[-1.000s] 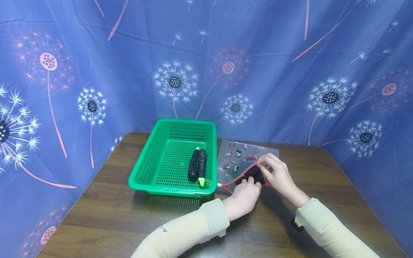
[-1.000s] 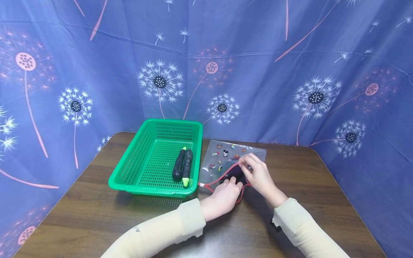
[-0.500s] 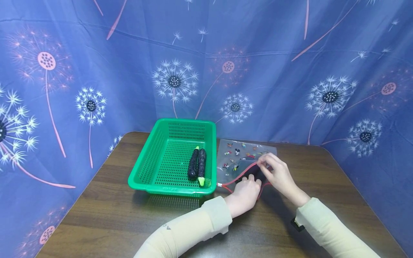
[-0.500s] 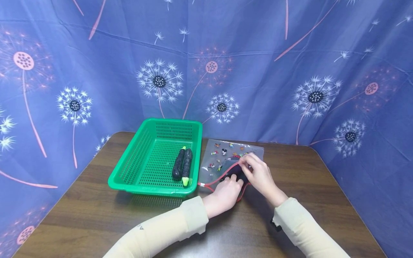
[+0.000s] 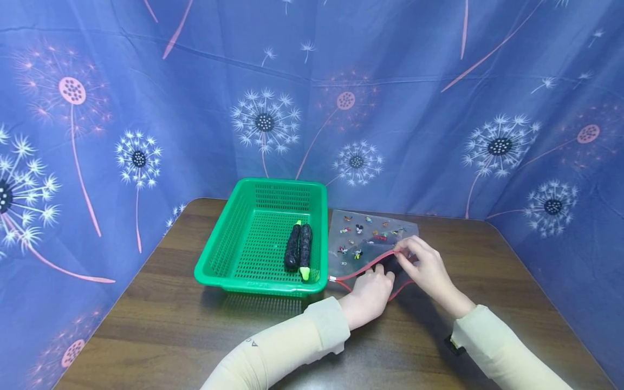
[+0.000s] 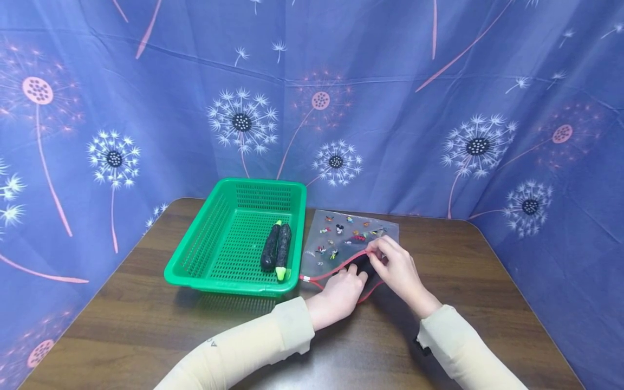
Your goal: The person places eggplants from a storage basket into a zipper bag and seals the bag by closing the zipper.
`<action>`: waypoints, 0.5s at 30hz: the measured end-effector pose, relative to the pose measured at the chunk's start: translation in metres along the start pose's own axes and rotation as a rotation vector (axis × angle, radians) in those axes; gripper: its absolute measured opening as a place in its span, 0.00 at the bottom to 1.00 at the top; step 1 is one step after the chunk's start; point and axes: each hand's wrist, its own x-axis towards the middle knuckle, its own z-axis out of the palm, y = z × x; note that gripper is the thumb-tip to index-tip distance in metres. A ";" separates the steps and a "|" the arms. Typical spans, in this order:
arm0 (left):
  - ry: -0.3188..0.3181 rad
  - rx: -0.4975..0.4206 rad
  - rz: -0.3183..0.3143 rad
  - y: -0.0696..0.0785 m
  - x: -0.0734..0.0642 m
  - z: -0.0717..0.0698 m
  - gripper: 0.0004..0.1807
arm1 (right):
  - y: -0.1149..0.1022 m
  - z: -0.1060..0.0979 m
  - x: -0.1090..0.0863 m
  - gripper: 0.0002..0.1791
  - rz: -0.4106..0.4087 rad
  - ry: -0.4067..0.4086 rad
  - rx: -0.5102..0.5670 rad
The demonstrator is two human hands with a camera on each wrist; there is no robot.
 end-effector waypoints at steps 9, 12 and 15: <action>-0.048 -0.003 -0.013 0.000 0.001 -0.001 0.10 | 0.001 -0.002 -0.003 0.16 -0.020 0.012 0.023; -0.061 0.008 -0.016 0.001 0.000 -0.002 0.09 | 0.002 -0.002 -0.005 0.16 -0.016 0.017 0.029; -0.066 0.020 -0.008 0.001 -0.003 -0.004 0.09 | 0.003 -0.001 -0.007 0.16 -0.012 0.018 0.035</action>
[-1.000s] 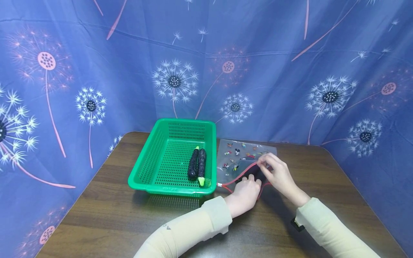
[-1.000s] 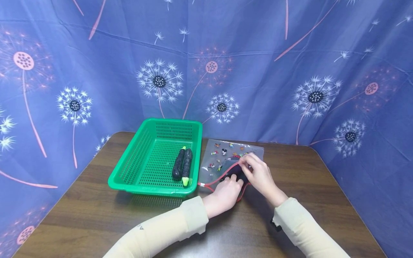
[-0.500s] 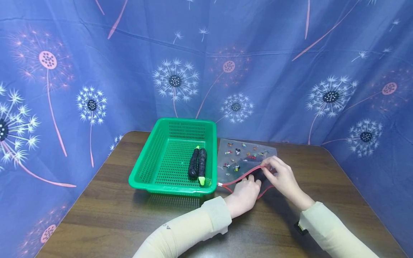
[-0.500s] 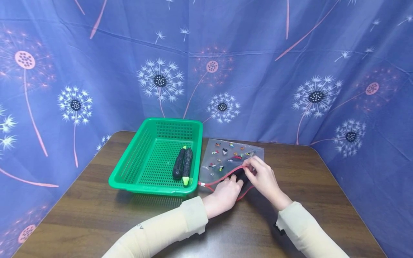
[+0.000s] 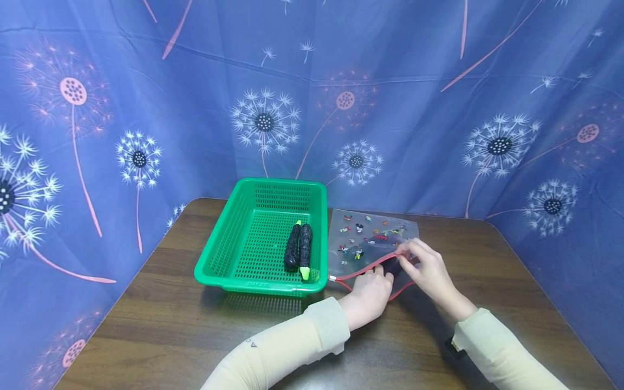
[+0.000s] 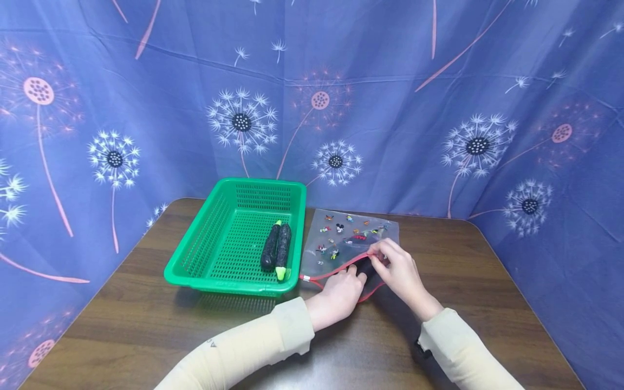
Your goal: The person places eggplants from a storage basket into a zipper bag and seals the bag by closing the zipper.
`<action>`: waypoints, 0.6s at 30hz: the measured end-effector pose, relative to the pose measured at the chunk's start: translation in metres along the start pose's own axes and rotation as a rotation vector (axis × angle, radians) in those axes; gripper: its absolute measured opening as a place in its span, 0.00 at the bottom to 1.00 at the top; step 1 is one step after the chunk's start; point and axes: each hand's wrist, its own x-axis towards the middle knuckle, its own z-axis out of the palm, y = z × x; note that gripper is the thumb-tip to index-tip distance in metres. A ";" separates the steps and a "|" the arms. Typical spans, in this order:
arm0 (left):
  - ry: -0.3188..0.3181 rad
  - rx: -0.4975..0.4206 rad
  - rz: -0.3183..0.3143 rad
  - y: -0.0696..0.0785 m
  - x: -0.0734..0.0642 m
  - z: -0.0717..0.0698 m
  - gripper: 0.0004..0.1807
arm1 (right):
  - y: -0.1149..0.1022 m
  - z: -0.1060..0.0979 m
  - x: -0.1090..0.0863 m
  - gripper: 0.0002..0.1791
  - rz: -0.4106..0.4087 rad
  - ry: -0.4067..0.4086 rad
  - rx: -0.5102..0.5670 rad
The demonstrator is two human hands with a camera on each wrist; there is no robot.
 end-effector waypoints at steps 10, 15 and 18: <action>0.078 -0.016 0.065 -0.004 -0.021 -0.011 0.08 | 0.001 -0.001 -0.001 0.12 -0.002 -0.005 0.007; 0.026 -0.073 0.074 -0.010 -0.028 -0.022 0.11 | 0.001 -0.001 0.000 0.16 0.003 -0.006 0.001; -0.008 -0.107 0.067 -0.016 -0.031 -0.028 0.14 | 0.000 -0.002 0.001 0.16 0.005 -0.007 -0.006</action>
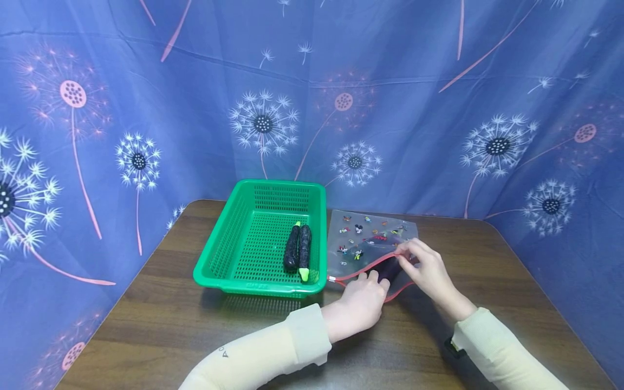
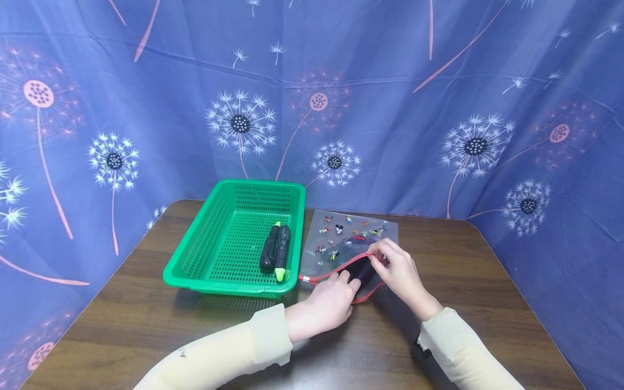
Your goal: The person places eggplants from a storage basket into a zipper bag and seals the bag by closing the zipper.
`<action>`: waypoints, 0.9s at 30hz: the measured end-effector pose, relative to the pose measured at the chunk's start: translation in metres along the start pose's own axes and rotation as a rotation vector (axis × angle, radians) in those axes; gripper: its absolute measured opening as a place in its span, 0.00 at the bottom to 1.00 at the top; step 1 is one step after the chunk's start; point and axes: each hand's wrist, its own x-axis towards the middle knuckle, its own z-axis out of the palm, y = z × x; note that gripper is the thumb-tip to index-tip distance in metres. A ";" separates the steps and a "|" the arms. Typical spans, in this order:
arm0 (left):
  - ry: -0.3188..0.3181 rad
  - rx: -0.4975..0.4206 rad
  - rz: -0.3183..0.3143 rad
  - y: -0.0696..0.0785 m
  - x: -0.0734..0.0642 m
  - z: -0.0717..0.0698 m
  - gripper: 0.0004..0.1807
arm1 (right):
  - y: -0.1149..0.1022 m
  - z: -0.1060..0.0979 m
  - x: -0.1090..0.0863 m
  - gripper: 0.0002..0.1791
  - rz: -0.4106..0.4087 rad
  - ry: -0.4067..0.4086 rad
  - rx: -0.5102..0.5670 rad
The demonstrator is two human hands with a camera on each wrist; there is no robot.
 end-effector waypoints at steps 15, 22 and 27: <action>0.148 -0.080 0.062 -0.034 -0.025 -0.051 0.23 | 0.001 -0.001 -0.001 0.16 0.001 0.006 -0.014; 0.102 -0.131 0.007 -0.055 -0.029 -0.085 0.27 | 0.002 -0.001 -0.002 0.17 0.008 -0.006 -0.022; 0.053 -0.174 -0.023 -0.071 -0.029 -0.098 0.28 | 0.001 -0.001 -0.002 0.16 0.016 -0.012 -0.016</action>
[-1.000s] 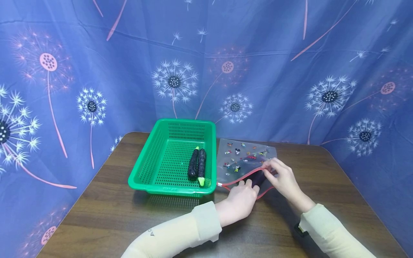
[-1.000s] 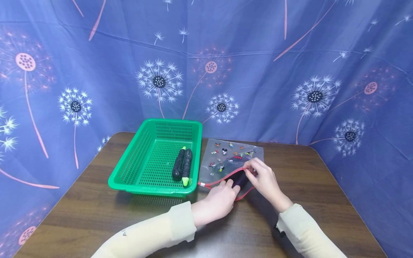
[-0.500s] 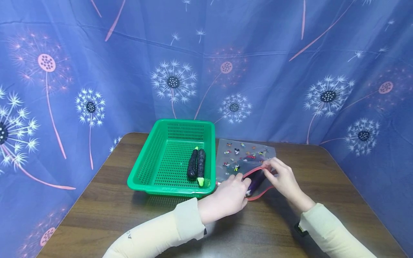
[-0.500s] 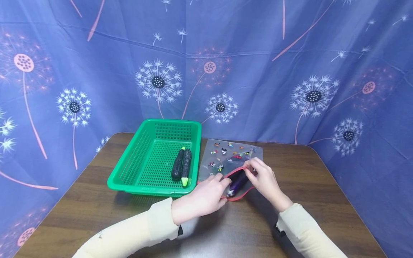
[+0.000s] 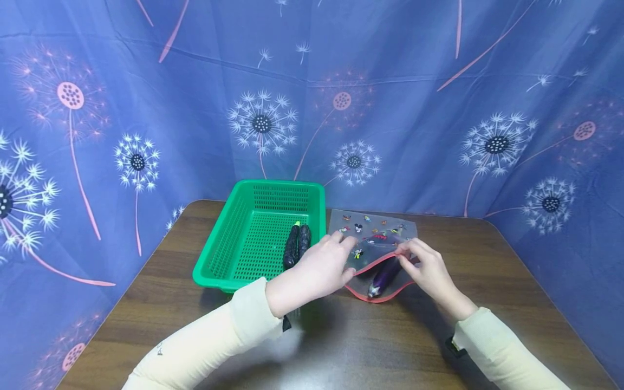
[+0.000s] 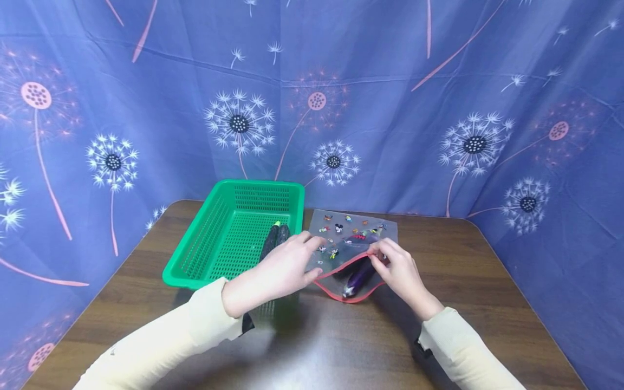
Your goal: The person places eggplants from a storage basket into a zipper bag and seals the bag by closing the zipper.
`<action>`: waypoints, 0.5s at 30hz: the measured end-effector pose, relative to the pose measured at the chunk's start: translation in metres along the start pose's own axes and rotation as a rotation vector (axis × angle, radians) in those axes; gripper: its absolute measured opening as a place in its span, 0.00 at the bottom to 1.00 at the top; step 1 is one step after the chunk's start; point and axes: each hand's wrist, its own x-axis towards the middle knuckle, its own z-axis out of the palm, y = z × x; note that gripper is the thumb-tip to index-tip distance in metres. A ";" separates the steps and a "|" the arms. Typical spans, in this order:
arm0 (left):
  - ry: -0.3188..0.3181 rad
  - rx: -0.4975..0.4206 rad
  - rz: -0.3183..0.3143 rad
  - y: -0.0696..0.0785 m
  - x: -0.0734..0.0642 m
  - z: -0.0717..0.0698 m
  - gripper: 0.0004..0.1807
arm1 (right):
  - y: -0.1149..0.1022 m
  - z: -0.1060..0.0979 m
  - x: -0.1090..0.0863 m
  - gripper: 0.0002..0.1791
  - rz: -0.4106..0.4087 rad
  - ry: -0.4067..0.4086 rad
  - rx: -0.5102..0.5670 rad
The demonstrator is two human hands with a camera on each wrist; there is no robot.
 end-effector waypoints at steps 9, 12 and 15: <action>-0.062 -0.095 -0.063 -0.037 0.009 -0.008 0.31 | 0.000 -0.001 -0.002 0.17 0.004 -0.005 0.011; -0.078 -0.121 -0.090 -0.051 0.014 -0.011 0.31 | 0.001 -0.001 -0.002 0.16 -0.003 -0.007 0.012; -0.086 -0.124 -0.113 -0.064 0.020 -0.014 0.30 | 0.002 -0.002 -0.002 0.13 -0.012 -0.004 0.002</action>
